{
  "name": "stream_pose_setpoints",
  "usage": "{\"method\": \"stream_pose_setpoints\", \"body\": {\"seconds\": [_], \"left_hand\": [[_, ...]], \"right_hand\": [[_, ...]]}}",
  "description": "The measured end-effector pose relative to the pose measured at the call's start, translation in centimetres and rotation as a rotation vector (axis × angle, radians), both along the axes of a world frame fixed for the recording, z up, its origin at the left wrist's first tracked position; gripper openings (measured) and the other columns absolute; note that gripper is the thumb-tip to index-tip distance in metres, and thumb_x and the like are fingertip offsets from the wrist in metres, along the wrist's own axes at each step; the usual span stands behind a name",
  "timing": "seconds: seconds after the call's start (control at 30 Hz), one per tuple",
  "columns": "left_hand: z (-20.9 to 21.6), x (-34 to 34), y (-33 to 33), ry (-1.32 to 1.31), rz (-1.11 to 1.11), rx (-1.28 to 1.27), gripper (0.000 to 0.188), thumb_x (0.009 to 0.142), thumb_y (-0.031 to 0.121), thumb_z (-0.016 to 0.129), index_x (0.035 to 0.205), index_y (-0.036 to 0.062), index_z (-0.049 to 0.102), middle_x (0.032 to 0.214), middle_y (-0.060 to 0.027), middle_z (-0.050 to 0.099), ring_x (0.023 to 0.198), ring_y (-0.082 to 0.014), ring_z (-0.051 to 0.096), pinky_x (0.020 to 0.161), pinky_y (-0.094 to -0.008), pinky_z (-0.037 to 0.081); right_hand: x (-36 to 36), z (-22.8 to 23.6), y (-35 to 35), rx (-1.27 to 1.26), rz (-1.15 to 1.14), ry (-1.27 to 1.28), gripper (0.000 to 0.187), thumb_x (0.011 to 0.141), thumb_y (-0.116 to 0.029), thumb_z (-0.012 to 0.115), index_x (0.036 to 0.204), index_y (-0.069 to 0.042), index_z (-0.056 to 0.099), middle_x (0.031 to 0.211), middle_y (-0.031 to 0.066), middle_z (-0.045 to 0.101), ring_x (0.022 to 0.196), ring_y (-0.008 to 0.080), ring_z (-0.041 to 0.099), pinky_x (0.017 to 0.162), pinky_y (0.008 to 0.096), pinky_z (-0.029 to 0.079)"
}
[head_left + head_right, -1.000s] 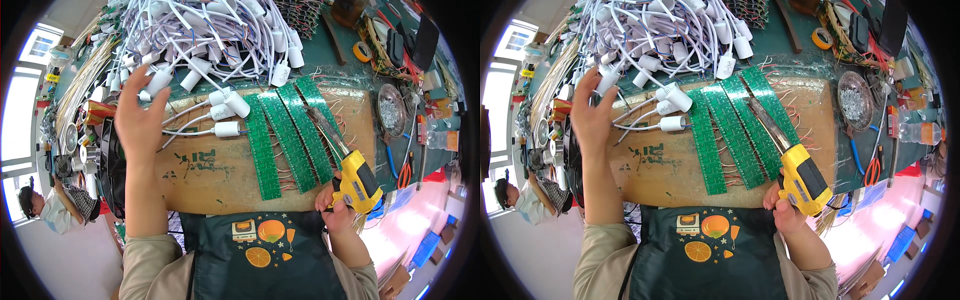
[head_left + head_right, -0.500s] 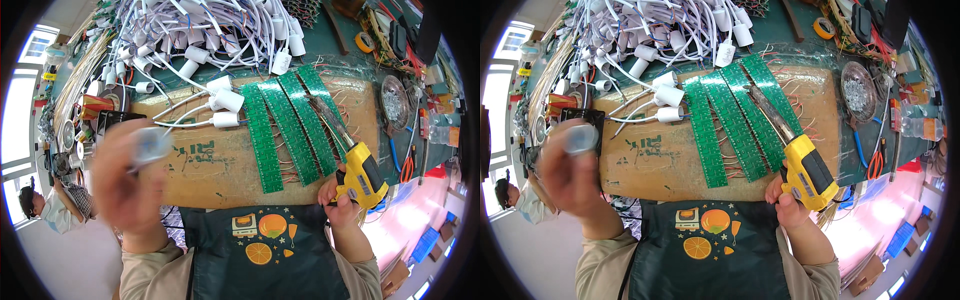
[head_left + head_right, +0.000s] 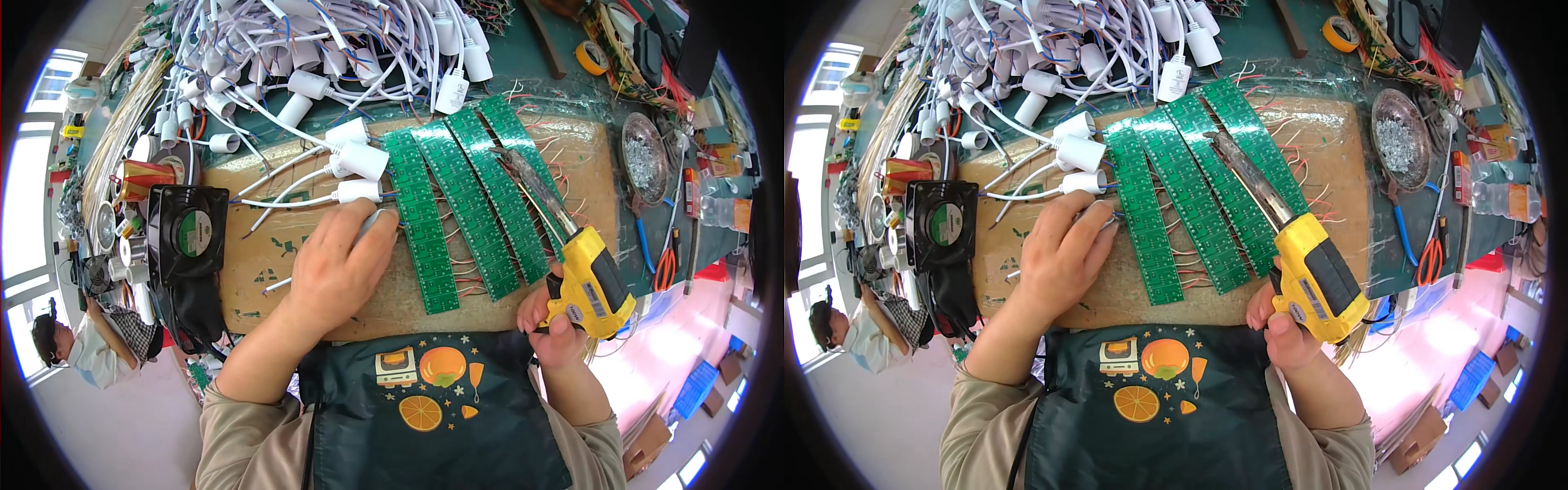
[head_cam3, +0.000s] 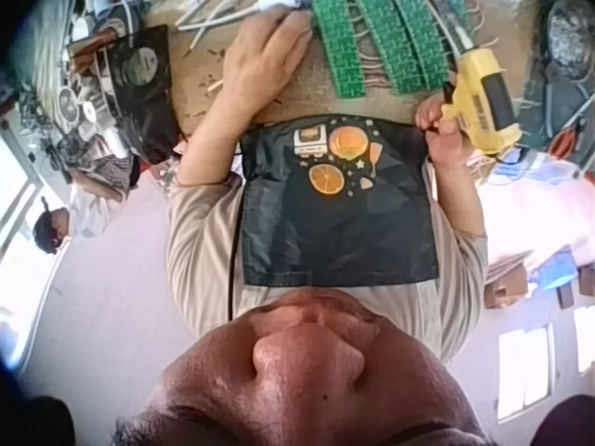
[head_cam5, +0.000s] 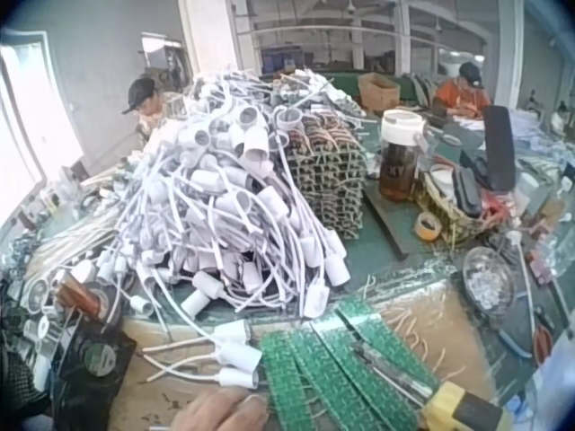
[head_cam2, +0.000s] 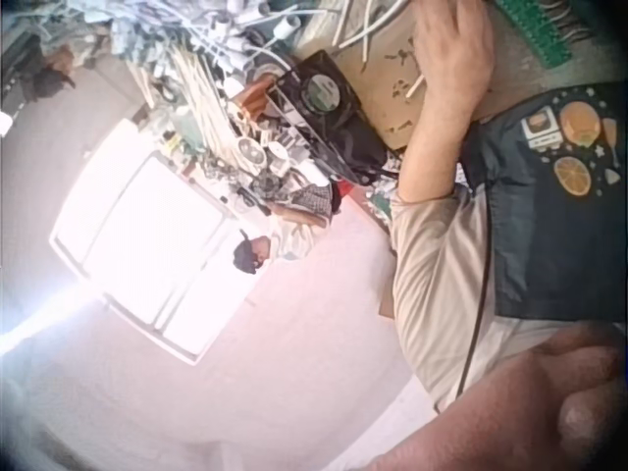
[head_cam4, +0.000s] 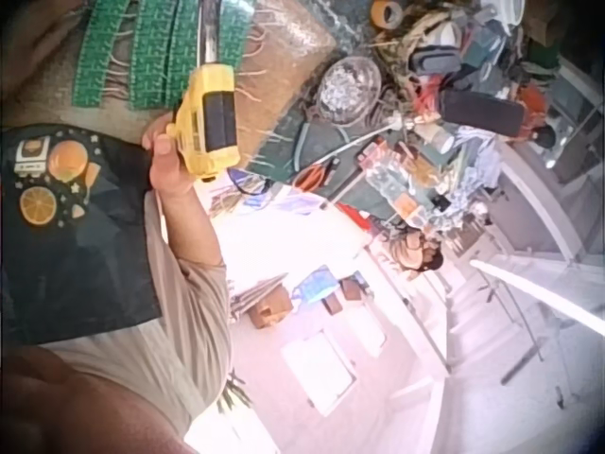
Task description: The person solders wires from electronic components onto circuit board strips using a soldering gun, moves the completed batch aside, and solders another set of components onto new circuit boards.
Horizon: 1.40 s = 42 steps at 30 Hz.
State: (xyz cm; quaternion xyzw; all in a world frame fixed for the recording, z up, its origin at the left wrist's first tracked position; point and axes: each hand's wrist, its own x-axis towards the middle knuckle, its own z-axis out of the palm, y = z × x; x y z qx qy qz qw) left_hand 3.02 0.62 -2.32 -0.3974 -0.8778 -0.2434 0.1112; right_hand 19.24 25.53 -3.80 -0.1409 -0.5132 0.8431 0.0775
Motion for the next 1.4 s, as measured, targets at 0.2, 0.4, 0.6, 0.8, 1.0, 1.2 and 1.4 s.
{"method": "stream_pose_setpoints", "body": {"seconds": [0.2, 0.4, 0.6, 0.8, 1.0, 1.2, 1.4], "left_hand": [[-0.5, -0.5, 0.2, 0.077, 0.02, 0.037, 0.028, 0.074, 0.002, 0.077, 0.1, 0.0056, 0.067, 0.103, -0.0126, 0.06, 0.087, -0.0296, 0.061, 0.071, -0.0377, 0.051], [-0.8, -0.5, 0.7, 0.109, 0.079, 0.048, 0.027, 0.072, 0.003, 0.077, 0.097, 0.0062, 0.068, 0.108, -0.013, 0.059, 0.089, -0.0287, 0.061, 0.071, -0.0377, 0.048], [-0.8, -0.6, 0.9, 0.179, 0.115, 0.013, 0.024, 0.072, 0.007, 0.077, 0.095, 0.0075, 0.069, 0.12, -0.0144, 0.057, 0.103, -0.034, 0.058, 0.087, -0.0438, 0.043], [-1.0, -0.8, 1.1, 0.178, 0.124, 0.046, 0.025, 0.07, 0.007, 0.078, 0.093, 0.0076, 0.069, 0.123, -0.0147, 0.056, 0.112, -0.0359, 0.056, 0.091, -0.0432, 0.041], [-1.5, -0.8, 1.1, 0.189, 0.13, 0.057, 0.025, 0.069, 0.007, 0.078, 0.092, 0.0076, 0.069, 0.123, -0.0144, 0.056, 0.11, -0.0354, 0.057, 0.09, -0.0433, 0.042], [-1.7, -0.8, 1.1, 0.199, 0.136, 0.058, 0.024, 0.069, 0.008, 0.078, 0.092, 0.0084, 0.07, 0.121, -0.0138, 0.057, 0.109, -0.0343, 0.058, 0.088, -0.0423, 0.042], [-1.6, -0.8, 1.1, 0.201, 0.129, 0.047, 0.025, 0.069, 0.008, 0.078, 0.092, 0.0086, 0.07, 0.12, -0.0134, 0.058, 0.109, -0.0338, 0.058, 0.088, -0.0423, 0.042]], "right_hand": [[-0.2, 0.1, -0.1, 0.064, 0.033, 0.033, 0.073, 0.088, -0.04, 0.072, 0.138, 0.001, 0.038, 0.074, 0.0026, 0.05, 0.057, 0.0133, 0.05, 0.051, 0.0288, 0.043], [0.1, 0.1, -0.2, 0.068, 0.047, 0.016, 0.075, 0.087, -0.041, 0.074, 0.138, 0.001, 0.038, 0.074, 0.0027, 0.051, 0.057, 0.0129, 0.049, 0.051, 0.0286, 0.044], [1.2, 1.0, -0.4, 0.108, 0.23, -0.137, 0.08, 0.083, -0.043, 0.078, 0.137, 0.001, 0.039, 0.075, 0.0035, 0.052, 0.057, 0.0144, 0.049, 0.052, 0.0298, 0.044], [1.1, 1.1, -1.1, 0.076, 0.307, -0.112, 0.017, 0.091, -0.019, 0.066, 0.089, -0.003, 0.06, 0.074, 0.0028, 0.058, 0.064, 0.0143, 0.054, 0.057, 0.0285, 0.042], [1.5, 0.4, -1.4, 0.137, 0.33, -0.178, 0.065, 0.086, -0.034, 0.075, 0.131, 0.003, 0.045, 0.076, 0.0063, 0.055, 0.063, 0.0155, 0.052, 0.057, 0.03, 0.046], [1.4, 0.0, -1.7, 0.196, 0.317, -0.142, 0.059, 0.087, -0.033, 0.074, 0.127, 0.003, 0.047, 0.075, 0.0072, 0.056, 0.061, 0.0157, 0.052, 0.054, 0.0295, 0.046], [1.3, 0.0, -1.6, 0.202, 0.326, -0.182, 0.06, 0.086, -0.035, 0.075, 0.125, 0.002, 0.048, 0.074, 0.0057, 0.054, 0.061, 0.015, 0.052, 0.054, 0.0291, 0.046]]}}
